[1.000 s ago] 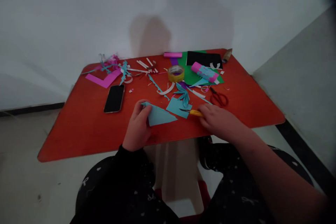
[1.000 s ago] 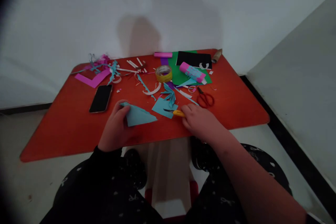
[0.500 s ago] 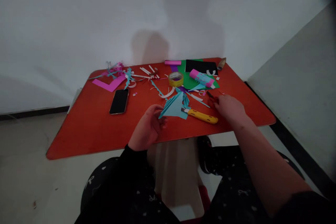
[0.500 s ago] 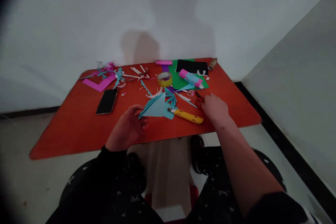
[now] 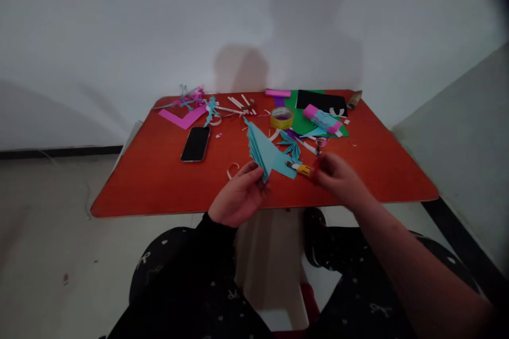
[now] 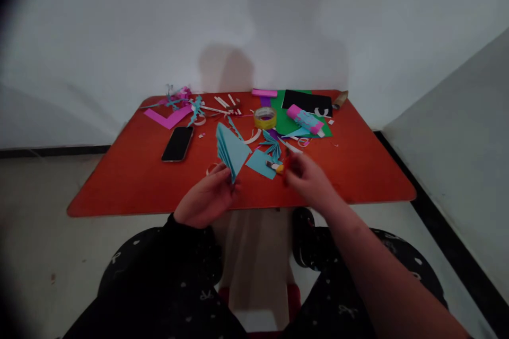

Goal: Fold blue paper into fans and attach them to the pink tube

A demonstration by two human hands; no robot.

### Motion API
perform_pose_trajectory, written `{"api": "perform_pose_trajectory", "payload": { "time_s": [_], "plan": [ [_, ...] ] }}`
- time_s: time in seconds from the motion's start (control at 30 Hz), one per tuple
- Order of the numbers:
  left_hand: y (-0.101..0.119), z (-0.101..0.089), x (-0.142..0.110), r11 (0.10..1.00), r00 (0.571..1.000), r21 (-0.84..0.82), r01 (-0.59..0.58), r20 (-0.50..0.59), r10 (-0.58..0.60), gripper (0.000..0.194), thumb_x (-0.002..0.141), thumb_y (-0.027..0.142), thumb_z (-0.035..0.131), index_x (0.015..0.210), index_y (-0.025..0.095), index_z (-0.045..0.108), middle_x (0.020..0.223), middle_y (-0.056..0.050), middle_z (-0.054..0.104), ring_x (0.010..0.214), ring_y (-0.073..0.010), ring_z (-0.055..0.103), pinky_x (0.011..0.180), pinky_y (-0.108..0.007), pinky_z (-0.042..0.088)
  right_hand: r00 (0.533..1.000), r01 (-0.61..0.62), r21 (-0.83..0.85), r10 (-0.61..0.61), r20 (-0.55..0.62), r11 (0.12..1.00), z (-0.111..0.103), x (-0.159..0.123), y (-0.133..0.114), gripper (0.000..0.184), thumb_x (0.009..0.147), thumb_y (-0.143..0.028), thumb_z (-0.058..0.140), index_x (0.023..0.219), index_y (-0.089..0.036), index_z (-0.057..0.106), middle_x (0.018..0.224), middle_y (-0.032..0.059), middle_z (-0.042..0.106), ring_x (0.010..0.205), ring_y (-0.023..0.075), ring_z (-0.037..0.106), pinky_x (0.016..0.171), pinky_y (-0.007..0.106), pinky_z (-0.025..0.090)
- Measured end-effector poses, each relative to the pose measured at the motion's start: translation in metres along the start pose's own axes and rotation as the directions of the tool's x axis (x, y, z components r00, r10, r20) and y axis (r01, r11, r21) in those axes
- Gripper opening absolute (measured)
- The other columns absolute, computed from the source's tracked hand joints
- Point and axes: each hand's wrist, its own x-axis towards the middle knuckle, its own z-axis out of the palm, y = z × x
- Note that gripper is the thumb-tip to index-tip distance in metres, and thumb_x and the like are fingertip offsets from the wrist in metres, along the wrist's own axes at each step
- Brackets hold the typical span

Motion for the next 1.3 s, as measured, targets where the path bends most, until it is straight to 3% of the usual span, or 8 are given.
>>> {"api": "perform_pose_trajectory", "payload": {
  "time_s": [0.07,0.13,0.23,0.43,0.63,1.3],
  "plan": [
    [0.001,0.002,-0.001,1.0,1.0,-0.009,-0.028,0.014,0.028,0.022,0.079,0.011,0.079,0.091,0.019,0.063,0.08,0.003,0.07,0.071,-0.0109,0.068,0.071,-0.025,0.059,0.968,-0.046,0.178,0.0,0.25,0.983,0.03,-0.017,-0.013,0.03,0.083,-0.047,0.069,0.091,-0.023,0.053,0.075,-0.0013,0.06,0.066,0.0155,0.056,0.06,0.027,0.044],
    [0.002,0.003,-0.002,0.998,0.998,0.007,-0.069,0.013,0.069,0.021,0.079,0.012,0.079,0.091,0.019,0.063,0.082,0.003,0.07,0.075,-0.0104,0.069,0.077,-0.027,0.06,0.912,-0.091,0.19,0.005,0.409,0.978,0.049,-0.029,-0.025,0.033,0.087,-0.051,0.067,0.083,-0.021,0.053,0.07,-0.0029,0.054,0.063,0.0131,0.049,0.057,0.026,0.04],
    [0.004,0.004,-0.002,0.991,0.993,0.058,-0.121,0.001,0.121,0.024,0.077,0.015,0.083,0.091,0.019,0.064,0.084,0.004,0.071,0.076,-0.0094,0.068,0.079,-0.026,0.06,0.875,-0.071,0.156,-0.013,0.483,0.985,0.054,-0.035,-0.039,0.039,0.094,-0.058,0.056,0.083,-0.02,0.055,0.072,-0.0014,0.053,0.066,0.0134,0.046,0.056,0.025,0.037],
    [0.003,0.002,0.001,0.978,0.989,0.152,-0.146,0.011,0.146,0.031,0.073,0.02,0.087,0.096,0.022,0.067,0.086,0.005,0.07,0.077,-0.0093,0.068,0.072,-0.022,0.058,0.863,0.007,0.016,-0.014,0.504,1.0,0.044,-0.031,-0.053,0.034,0.097,-0.05,0.057,0.083,-0.02,0.051,0.081,-0.0003,0.056,0.075,0.0156,0.05,0.063,0.026,0.038],
    [0.003,0.002,0.0,0.964,0.991,0.229,-0.134,0.014,0.135,0.033,0.073,0.023,0.088,0.099,0.021,0.068,0.089,0.003,0.068,0.072,-0.0076,0.065,0.064,-0.017,0.056,0.847,0.014,0.022,-0.023,0.532,1.0,0.042,-0.029,-0.056,0.031,0.098,-0.051,0.056,0.093,-0.02,0.057,0.089,0.0008,0.061,0.081,0.0178,0.054,0.068,0.028,0.04],
    [0.004,0.003,-0.004,0.949,0.991,0.286,-0.13,0.012,0.132,0.033,0.071,0.027,0.089,0.096,0.022,0.068,0.089,0.004,0.068,0.062,-0.0043,0.06,0.058,-0.015,0.052,0.861,-0.062,0.036,0.035,0.508,0.997,0.046,-0.03,-0.055,0.047,0.098,-0.063,0.05,0.078,-0.021,0.05,0.074,-0.0019,0.054,0.064,0.0127,0.044,0.055,0.026,0.032]
  ]
}}
